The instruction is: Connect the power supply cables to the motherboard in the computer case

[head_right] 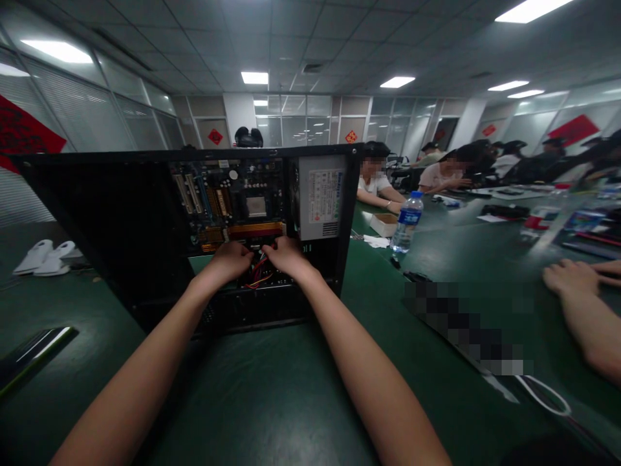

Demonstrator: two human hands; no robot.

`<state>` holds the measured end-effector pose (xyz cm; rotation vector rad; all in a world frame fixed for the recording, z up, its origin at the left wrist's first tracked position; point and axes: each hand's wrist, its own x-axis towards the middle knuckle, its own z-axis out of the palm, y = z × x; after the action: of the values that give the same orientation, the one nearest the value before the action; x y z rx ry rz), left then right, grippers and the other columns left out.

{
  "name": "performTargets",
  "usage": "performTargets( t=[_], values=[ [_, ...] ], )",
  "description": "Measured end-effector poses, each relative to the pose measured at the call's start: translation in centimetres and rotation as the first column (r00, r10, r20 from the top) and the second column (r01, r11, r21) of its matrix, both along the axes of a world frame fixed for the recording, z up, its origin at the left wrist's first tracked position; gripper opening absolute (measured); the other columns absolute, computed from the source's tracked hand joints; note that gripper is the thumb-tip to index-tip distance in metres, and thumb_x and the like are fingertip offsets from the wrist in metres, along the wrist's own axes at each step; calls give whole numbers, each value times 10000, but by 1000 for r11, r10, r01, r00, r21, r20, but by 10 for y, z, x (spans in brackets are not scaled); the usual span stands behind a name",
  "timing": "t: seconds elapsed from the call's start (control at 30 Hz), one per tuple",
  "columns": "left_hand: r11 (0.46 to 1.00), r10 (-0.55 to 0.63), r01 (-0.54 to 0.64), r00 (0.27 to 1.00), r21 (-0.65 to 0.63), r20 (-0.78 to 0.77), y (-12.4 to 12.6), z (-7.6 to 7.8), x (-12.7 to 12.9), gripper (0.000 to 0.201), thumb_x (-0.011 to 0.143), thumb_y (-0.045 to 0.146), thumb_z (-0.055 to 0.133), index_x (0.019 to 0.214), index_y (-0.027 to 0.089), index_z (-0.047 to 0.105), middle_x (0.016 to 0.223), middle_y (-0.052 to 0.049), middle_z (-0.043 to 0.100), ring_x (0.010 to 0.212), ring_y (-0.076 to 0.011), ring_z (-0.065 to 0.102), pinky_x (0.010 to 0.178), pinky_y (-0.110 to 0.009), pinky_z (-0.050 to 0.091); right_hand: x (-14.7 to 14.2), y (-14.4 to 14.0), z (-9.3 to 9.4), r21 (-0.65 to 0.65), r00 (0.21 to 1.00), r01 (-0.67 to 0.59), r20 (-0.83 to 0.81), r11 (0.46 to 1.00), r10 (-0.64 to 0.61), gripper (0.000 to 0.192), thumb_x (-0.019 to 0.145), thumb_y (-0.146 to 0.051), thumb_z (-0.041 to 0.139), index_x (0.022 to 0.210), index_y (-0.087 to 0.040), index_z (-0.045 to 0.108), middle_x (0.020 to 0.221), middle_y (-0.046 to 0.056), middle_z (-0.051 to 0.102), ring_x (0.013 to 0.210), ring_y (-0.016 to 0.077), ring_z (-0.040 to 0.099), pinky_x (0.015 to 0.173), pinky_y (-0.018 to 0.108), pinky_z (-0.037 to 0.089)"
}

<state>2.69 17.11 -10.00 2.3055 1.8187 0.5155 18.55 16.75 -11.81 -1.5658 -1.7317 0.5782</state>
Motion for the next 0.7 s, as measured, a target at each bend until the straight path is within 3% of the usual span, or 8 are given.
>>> performTargets(
  t=[0.2, 0.37, 0.47, 0.57, 0.7],
  values=[
    [999, 43, -44, 998, -12, -34, 3, 4, 6, 273, 853, 278, 561, 885, 111, 774, 841, -207, 754, 879, -299, 719, 726, -311, 483, -1, 2, 0, -24, 997, -33, -67, 999, 31, 266, 942, -313, 620, 731, -152, 611, 657, 36, 637, 608, 137, 592, 571, 236, 370],
    [999, 42, -41, 999, 17, -29, -2, 1, 8, 340, 910, 312, 522, 987, 94, 771, 952, -230, 754, 912, -304, 722, 735, -308, 490, -7, 0, 2, -97, 947, -164, -293, 982, 130, 244, 971, -223, 567, 740, -150, 598, 591, -8, 608, 546, 103, 584, 532, 199, 401],
    [999, 28, -28, 1000, 23, -12, -1, -3, 4, 343, 930, 280, 492, 976, 107, 784, 897, -201, 761, 907, -287, 721, 744, -300, 484, -8, -4, 5, -145, 895, -225, -423, 963, 146, 220, 988, -181, 531, 781, -145, 597, 635, -5, 649, 522, 80, 583, 492, 169, 398],
    [1000, 14, -14, 1000, 0, 5, 4, -7, -2, 333, 923, 304, 522, 892, 130, 804, 821, -174, 761, 845, -277, 718, 725, -303, 480, -7, -6, 7, -261, 828, -269, -554, 927, 84, 246, 1018, -160, 467, 814, -131, 601, 704, 26, 698, 514, 76, 603, 495, 167, 414],
    [1000, -16, 16, 1000, -3, 24, 9, -10, -8, 338, 917, 328, 550, 820, 140, 814, 814, -174, 763, 811, -271, 713, 724, -311, 480, -4, -7, 7, -421, 696, -312, -712, 852, -97, 283, 1029, -167, 456, 781, -130, 588, 689, 36, 678, 569, 101, 638, 587, 207, 459]
  ],
)
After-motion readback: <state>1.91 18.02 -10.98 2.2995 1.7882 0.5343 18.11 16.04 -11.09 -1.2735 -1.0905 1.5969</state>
